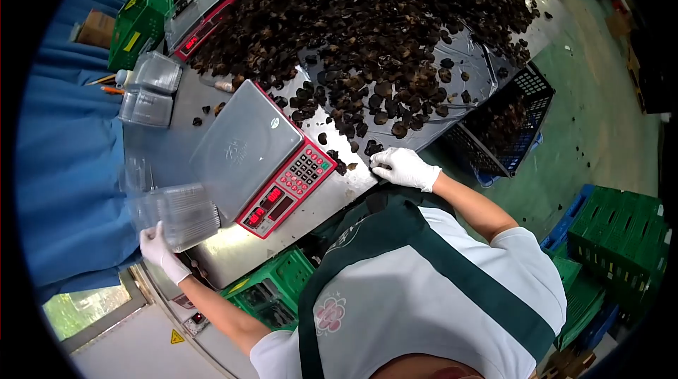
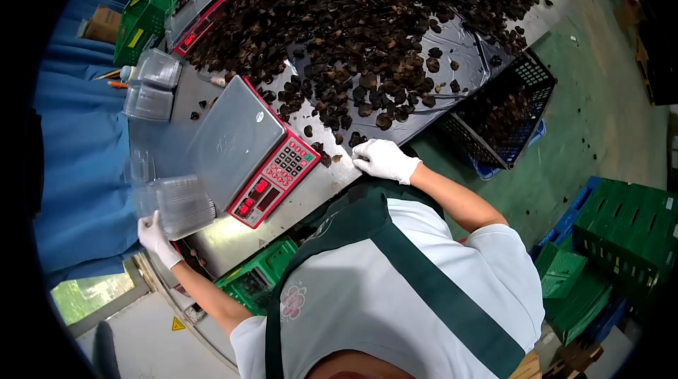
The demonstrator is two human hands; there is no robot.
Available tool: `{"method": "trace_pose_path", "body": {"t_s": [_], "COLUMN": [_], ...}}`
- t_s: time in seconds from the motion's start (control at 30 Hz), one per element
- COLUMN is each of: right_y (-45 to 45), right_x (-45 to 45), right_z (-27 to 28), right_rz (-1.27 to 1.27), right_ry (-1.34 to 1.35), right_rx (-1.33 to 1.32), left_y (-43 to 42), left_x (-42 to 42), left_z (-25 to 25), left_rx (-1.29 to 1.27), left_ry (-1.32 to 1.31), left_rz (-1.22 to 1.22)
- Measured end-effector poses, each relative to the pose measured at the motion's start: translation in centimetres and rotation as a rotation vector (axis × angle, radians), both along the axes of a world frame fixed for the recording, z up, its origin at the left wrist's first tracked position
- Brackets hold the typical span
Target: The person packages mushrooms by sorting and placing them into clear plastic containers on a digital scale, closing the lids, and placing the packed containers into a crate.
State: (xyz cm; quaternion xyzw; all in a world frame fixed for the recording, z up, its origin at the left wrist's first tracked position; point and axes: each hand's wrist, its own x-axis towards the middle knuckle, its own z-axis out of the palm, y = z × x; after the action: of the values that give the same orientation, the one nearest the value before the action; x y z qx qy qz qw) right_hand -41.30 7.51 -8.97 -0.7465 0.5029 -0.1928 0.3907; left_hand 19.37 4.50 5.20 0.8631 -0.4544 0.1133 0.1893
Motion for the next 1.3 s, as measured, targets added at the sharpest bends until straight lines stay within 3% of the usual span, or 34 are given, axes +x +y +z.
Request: {"method": "trace_pose_path", "body": {"t_s": [0.07,0.1,0.13,0.17,0.2,0.27,0.4,0.53,0.63,0.7,0.77,0.87,1.0,1.1,1.3], "right_y": [-0.2,-0.3,-0.5,-0.6,-0.8,-1.3,-2.4,-4.4,-6.2,-7.5,-9.3,-12.2,-15.2,-14.0,-9.0], "right_x": [-1.2,-1.6,-2.1,-2.6,-3.1,-4.3,-7.0,-10.0,-11.6,-12.6,-13.7,-14.9,-14.3,-11.2,-7.6], "right_z": [0.1,0.2,0.1,0.0,-0.2,-0.4,-0.3,-0.4,-0.2,-0.5,-0.6,-2.2,-3.9,-4.9,-3.7], "right_rz": [-0.018,-0.031,-0.029,-0.045,-0.06,-0.052,-0.191,-0.303,-0.41,-0.483,-0.533,-0.593,-0.648,-0.492,-0.027], "right_ry": [0.03,0.062,0.062,0.078,0.094,0.128,0.097,0.206,0.197,0.234,0.294,0.364,0.463,0.404,0.412], "right_rx": [0.027,0.042,0.044,0.026,0.008,-0.029,-0.145,-0.084,-0.107,-0.237,-0.232,-0.278,-0.193,-0.223,-0.301], "left_y": [-0.4,-1.1,-2.0,-2.8,-3.7,-5.3,-6.0,-5.2,-5.3,-5.1,-4.7,-2.8,-1.7,-2.8,-4.4], "left_x": [-3.1,-4.7,-6.7,-8.9,-11.2,-15.7,-19.8,-25.1,-28.0,-30.3,-35.2,-42.1,-47.4,-48.6,-50.7], "left_z": [2.3,1.9,1.4,0.8,0.1,-2.9,-10.5,-7.5,-5.9,-6.8,-6.8,-11.2,-16.9,-18.7,-20.5], "left_rx": [-0.173,-0.348,-0.346,-0.344,-0.339,-0.215,0.058,0.458,0.562,0.015,-0.072,0.052,0.368,0.396,0.181], "left_ry": [-0.125,-0.037,-0.038,-0.131,-0.225,-0.053,0.0,0.159,0.061,-0.063,0.188,0.511,0.247,0.208,0.294], "left_rz": [0.03,-0.066,-0.064,-0.253,-0.442,-0.54,-0.791,-0.513,-0.457,-0.667,-0.857,-1.028,-0.922,-0.836,-1.075]}}
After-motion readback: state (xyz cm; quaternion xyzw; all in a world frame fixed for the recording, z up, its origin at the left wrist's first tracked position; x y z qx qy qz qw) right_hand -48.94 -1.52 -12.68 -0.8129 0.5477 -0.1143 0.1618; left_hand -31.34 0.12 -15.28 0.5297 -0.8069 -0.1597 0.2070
